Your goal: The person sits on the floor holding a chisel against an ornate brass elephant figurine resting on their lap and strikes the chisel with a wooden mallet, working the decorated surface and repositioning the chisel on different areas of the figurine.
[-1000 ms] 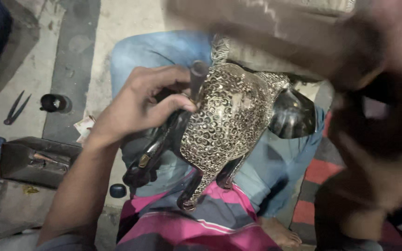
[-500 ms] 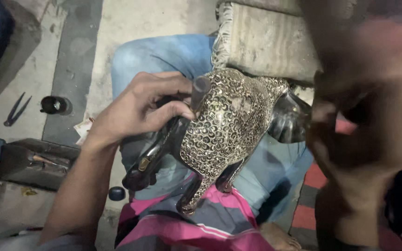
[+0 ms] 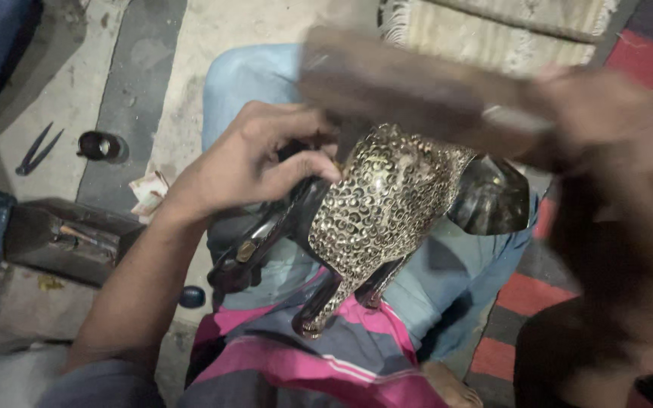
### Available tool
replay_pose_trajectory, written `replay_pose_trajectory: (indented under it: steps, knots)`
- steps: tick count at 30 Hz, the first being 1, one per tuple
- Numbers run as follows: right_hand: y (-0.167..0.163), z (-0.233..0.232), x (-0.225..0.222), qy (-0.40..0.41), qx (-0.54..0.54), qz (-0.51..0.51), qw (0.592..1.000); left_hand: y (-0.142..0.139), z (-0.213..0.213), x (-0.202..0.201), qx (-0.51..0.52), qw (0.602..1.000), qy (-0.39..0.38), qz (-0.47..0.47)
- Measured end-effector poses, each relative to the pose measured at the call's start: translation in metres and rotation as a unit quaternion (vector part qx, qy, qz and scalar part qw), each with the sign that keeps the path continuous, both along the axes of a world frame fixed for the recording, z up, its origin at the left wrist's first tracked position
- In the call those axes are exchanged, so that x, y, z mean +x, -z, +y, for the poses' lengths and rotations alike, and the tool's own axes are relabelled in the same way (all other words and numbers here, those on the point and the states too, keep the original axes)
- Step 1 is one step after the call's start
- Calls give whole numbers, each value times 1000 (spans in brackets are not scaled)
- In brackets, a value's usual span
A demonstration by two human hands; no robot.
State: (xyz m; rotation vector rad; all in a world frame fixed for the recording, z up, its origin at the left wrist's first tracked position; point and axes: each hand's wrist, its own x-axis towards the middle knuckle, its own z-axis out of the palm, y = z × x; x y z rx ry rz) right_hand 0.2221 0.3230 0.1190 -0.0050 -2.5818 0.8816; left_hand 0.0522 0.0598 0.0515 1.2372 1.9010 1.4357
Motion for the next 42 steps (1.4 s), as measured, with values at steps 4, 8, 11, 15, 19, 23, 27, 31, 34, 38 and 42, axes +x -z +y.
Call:
replay_pose_trajectory:
  steps: [4,8,11,15,19,23,27,31,34,38,42]
  knots:
    - [-1,0,2,0,12,-11,1000,0,-5,0,22,999,20,-20]
    - [2,-3,-2,-4,25,-20,999,4,-9,-2,24,998,21,49]
    - [6,-4,-6,-6,27,-23,999,8,-10,-8,42,997,27,66]
    - [9,-6,-7,-4,45,-40,998,8,-12,-12,44,996,51,56]
    - [10,-6,-10,-12,55,-43,997,8,-13,-13,1,998,42,35]
    - [12,-8,-15,-20,74,-43,996,13,-13,-9,52,998,23,6]
    - [14,-12,-16,-13,82,-52,995,20,-13,-8,54,998,8,20]
    - [16,-12,-23,-16,82,-45,995,24,-15,-8,57,996,-4,70]
    - [13,-13,-28,-13,91,-47,995,23,-17,-10,62,998,10,30]
    - [9,-17,-32,-9,91,-41,995,20,-18,-11,64,997,16,44]
    - [7,-16,-30,-4,97,-49,994,19,-20,-9,62,998,18,24]
